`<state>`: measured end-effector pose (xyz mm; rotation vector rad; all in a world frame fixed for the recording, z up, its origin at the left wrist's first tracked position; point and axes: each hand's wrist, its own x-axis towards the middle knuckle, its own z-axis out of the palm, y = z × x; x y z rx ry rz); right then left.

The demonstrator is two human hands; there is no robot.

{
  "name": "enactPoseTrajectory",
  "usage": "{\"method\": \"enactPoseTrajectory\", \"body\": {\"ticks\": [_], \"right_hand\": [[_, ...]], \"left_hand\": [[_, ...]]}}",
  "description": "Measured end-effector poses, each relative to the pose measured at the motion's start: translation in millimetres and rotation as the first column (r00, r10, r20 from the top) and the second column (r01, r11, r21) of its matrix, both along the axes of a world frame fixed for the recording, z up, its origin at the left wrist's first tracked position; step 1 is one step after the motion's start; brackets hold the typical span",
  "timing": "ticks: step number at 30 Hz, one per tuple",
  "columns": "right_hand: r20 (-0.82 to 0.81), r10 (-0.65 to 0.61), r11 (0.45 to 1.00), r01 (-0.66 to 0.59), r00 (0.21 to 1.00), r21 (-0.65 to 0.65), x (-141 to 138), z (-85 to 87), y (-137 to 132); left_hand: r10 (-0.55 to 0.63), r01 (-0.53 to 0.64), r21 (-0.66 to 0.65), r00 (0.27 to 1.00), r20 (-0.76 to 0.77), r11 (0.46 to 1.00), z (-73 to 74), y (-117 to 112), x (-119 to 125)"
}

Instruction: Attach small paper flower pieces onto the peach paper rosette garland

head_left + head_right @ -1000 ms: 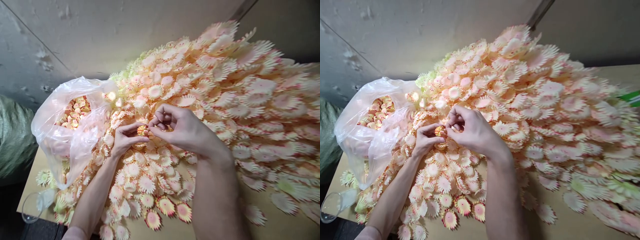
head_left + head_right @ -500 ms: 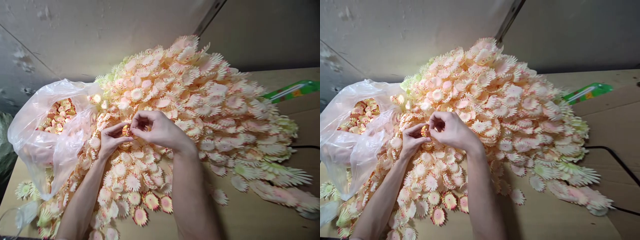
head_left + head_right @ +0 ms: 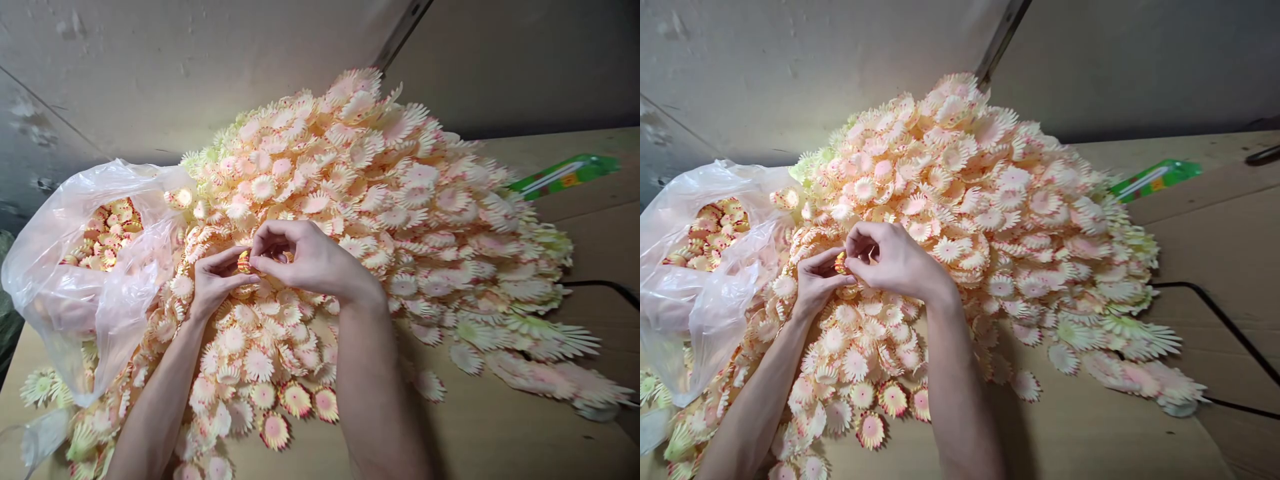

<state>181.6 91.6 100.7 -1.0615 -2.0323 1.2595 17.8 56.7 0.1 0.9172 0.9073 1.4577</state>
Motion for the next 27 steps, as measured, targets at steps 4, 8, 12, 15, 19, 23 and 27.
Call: {"method": "enactPoseTrajectory", "body": {"ticks": [4, 8, 12, 15, 19, 23, 27], "right_hand": [[-0.007, 0.003, 1.0, -0.003, 1.0, -0.011, 1.4, 0.6, 0.1], [-0.067, 0.034, 0.997, -0.038, 0.997, -0.064, 2.2, -2.9, 2.2], [-0.158, 0.074, 0.987, -0.095, 0.985, -0.132, 1.3, -6.7, 4.6], [-0.158, 0.055, 0.989, -0.076, 0.986, -0.128, 0.7, -6.7, 4.8], [-0.13, 0.031, 0.993, -0.045, 0.991, -0.107, 0.3, -6.0, 4.3], [-0.103, 0.025, 0.996, -0.033, 0.994, -0.08, -0.1, -5.4, 4.1], [-0.066, 0.031, 0.998, -0.035, 0.997, -0.061, 0.1, -3.0, 3.6]], "left_hand": [[-0.001, 0.001, -0.006, 1.0, -0.012, 1.0, 1.6, 0.1, 0.1], [-0.007, 0.007, -0.021, 1.0, -0.007, 1.0, -0.2, 0.2, -0.7], [-0.009, 0.009, -0.036, 1.0, 0.013, 0.999, -2.7, 0.7, -2.2], [-0.011, 0.012, -0.032, 0.999, 0.03, 0.999, -4.3, 1.1, -3.1], [-0.001, 0.002, -0.029, 0.999, 0.035, 1.0, -4.7, 1.1, -2.6], [0.019, -0.019, -0.03, 0.999, 0.025, 0.999, -2.0, 1.1, -1.1], [-0.001, 0.001, 0.017, 0.999, 0.032, 1.0, -0.4, 1.0, -0.4]]}}
